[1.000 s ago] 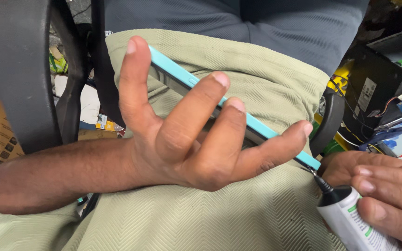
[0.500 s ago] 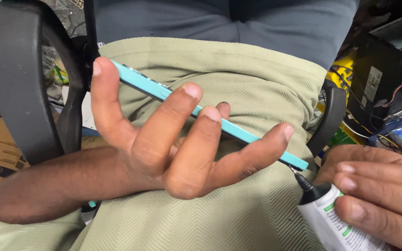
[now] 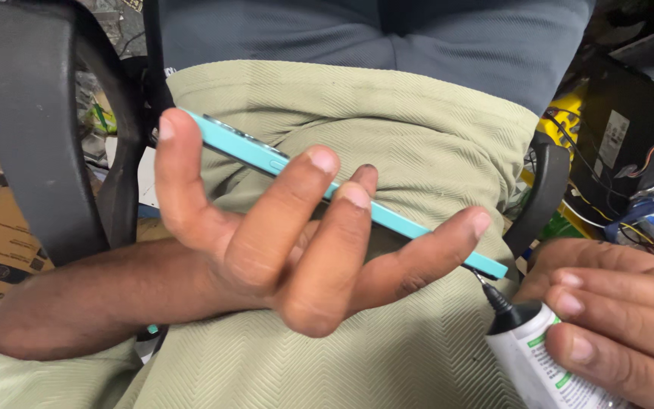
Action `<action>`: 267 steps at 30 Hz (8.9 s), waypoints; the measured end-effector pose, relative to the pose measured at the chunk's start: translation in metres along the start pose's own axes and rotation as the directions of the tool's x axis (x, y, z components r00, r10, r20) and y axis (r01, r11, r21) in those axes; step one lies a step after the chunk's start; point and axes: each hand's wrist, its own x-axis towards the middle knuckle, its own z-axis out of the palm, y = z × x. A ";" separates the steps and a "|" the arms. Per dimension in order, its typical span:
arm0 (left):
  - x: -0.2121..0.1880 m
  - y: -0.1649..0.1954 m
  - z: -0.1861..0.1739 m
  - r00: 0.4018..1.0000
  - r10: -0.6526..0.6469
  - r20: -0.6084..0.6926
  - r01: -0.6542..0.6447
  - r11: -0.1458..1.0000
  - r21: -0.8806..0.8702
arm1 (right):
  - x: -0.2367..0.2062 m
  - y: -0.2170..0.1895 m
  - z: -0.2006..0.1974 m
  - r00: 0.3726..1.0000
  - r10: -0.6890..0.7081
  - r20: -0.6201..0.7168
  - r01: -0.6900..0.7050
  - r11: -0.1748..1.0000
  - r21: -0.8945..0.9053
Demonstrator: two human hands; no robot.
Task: The person sits in a chair and squeezes adhesive from a tube onto the back of a teal smartphone, spreading it along the edge. They then wrap orange rubber bands around the phone in a crisscross pattern to hold it together and check the screen.
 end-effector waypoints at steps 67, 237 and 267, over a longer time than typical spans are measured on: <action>-0.029 -0.017 -0.011 0.997 0.077 0.027 -0.076 0.997 -0.033 | -0.011 0.046 0.068 0.396 -0.335 -0.855 0.865 0.450 0.224; 0.027 -0.042 -0.011 0.369 -0.224 0.902 0.801 -0.416 -0.431 | 0.126 -0.061 0.100 0.488 -0.522 -0.699 0.822 0.545 0.168; 0.016 -0.040 -0.008 0.416 -0.210 0.885 0.778 -0.421 -0.466 | 0.130 -0.053 0.093 0.442 -0.676 -0.590 0.825 0.564 -0.028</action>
